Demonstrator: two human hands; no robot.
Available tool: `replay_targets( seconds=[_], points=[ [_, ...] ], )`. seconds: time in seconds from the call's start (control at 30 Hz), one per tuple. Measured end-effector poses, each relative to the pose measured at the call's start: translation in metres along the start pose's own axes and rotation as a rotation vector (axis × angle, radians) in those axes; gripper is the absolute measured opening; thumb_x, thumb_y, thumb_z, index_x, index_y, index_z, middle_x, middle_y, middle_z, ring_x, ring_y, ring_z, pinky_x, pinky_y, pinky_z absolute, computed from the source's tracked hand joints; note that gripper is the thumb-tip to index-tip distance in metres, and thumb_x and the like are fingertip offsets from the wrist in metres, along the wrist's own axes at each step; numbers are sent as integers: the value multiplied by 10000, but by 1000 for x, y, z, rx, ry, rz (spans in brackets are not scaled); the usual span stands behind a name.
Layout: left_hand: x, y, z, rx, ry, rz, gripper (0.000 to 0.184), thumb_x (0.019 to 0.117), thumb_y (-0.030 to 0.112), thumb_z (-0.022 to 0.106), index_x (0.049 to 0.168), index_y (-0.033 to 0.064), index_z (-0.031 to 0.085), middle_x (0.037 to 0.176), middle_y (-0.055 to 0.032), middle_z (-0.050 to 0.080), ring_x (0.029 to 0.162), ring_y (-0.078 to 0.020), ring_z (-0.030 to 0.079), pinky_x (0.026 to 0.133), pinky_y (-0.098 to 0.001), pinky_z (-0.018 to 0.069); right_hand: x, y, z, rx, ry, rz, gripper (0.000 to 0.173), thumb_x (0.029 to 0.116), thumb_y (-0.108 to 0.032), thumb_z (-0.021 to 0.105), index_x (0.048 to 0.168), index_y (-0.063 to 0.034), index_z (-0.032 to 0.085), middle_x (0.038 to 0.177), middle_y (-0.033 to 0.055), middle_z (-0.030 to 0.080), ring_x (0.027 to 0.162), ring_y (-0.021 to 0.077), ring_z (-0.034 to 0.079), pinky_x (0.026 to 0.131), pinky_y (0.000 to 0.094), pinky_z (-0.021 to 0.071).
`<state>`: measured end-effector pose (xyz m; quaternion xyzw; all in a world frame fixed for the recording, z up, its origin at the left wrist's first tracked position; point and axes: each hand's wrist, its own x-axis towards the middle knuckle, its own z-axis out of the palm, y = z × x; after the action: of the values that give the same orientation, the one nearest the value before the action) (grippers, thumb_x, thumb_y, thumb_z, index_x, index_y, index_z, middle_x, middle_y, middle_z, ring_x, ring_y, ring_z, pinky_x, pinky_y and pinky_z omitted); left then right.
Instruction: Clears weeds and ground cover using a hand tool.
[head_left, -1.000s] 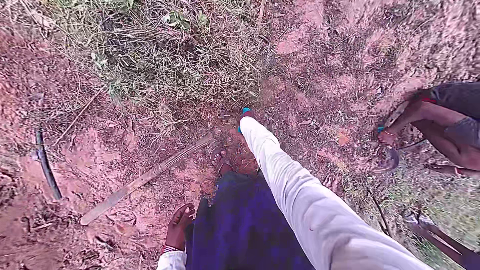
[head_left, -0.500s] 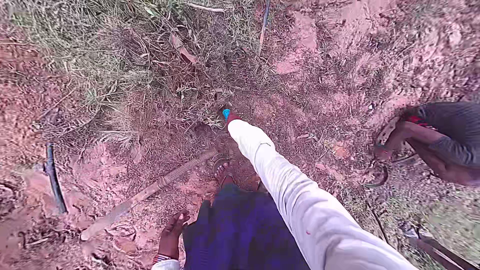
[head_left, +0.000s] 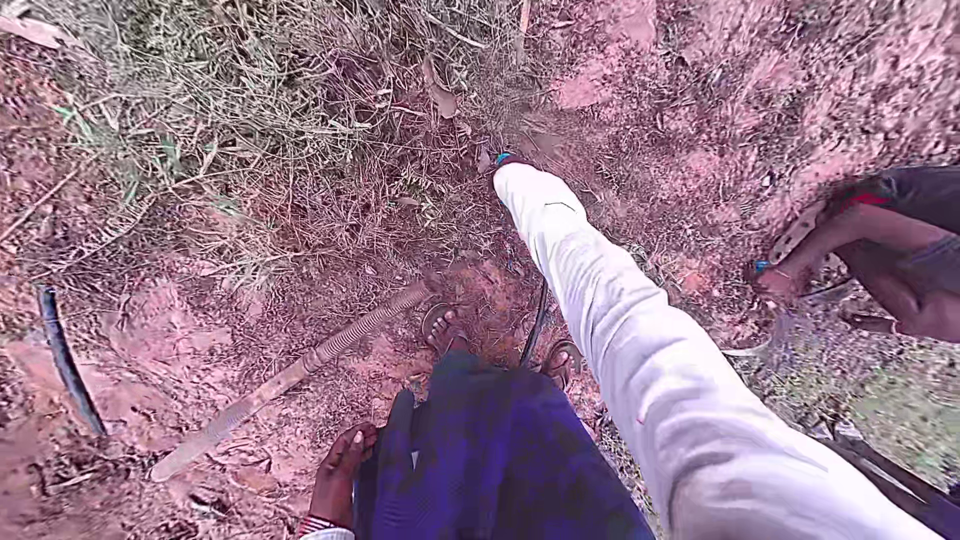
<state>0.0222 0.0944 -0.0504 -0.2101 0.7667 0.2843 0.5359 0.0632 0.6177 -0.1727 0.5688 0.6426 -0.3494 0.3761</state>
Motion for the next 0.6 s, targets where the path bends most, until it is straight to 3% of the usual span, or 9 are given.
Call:
replay_targets(
  seconds=[0.07, 0.17, 0.3, 0.4, 0.5, 0.53, 0.6],
  points=[
    [-2, 1, 1, 18, 2, -21, 289, 1079, 63, 428, 1282, -103, 549, 1121, -137, 681, 933, -106, 682, 841, -270, 565, -18, -31, 15, -19, -55, -121, 419, 1079, -137, 479, 1425, 98, 491, 1508, 273, 482, 1434, 372, 450, 1172, 511, 352],
    [-7, 17, 6, 52, -31, 21, 299, 1063, 30, 434, 1295, -122, 546, 1168, -185, 663, 949, -138, 673, 846, -295, 562, -82, -56, 8, 55, -140, -133, 451, 1082, -112, 470, 1503, 40, 417, 1532, 246, 465, 1426, 360, 466, 1150, 530, 382],
    [-23, 69, 20, 72, -77, 103, 281, 1064, 23, 442, 1265, -125, 569, 1180, -201, 654, 986, -173, 648, 877, -327, 537, -171, 9, 9, -78, -183, 6, 690, 1024, -42, 526, 1618, -27, 174, 1546, 270, 432, 1354, 432, 524, 1079, 585, 435],
    [-23, 94, 17, 64, -100, 183, 277, 1067, 32, 442, 1255, -126, 570, 1174, -188, 668, 994, -151, 670, 892, -309, 552, -203, 70, 45, -27, -266, 213, 751, 1024, -169, 565, 1621, -7, 139, 1510, 282, 472, 1359, 430, 522, 1110, 577, 413],
    [-13, 92, 10, 24, -99, 215, 286, 1062, 56, 444, 1257, -102, 579, 1135, -132, 691, 973, -109, 684, 873, -277, 564, -175, 107, 98, 61, -311, 379, 697, 1021, -240, 603, 1554, 73, 281, 1536, 291, 434, 1422, 390, 461, 1152, 530, 375],
    [-12, 87, 6, 20, -94, 199, 276, 1067, 51, 440, 1252, -100, 578, 1123, -127, 689, 962, -110, 682, 863, -275, 565, -160, 108, 113, 51, -343, 377, 625, 1035, -261, 582, 1508, 89, 373, 1538, 281, 438, 1439, 370, 444, 1165, 518, 361],
    [-5, 73, -2, 40, -87, 169, 265, 1062, 28, 441, 1243, -109, 578, 1114, -143, 686, 931, -118, 682, 843, -273, 568, -127, 77, 125, 19, -425, 276, 580, 1074, -289, 523, 1486, 104, 415, 1558, 290, 407, 1478, 377, 383, 1205, 518, 299]
  ],
)
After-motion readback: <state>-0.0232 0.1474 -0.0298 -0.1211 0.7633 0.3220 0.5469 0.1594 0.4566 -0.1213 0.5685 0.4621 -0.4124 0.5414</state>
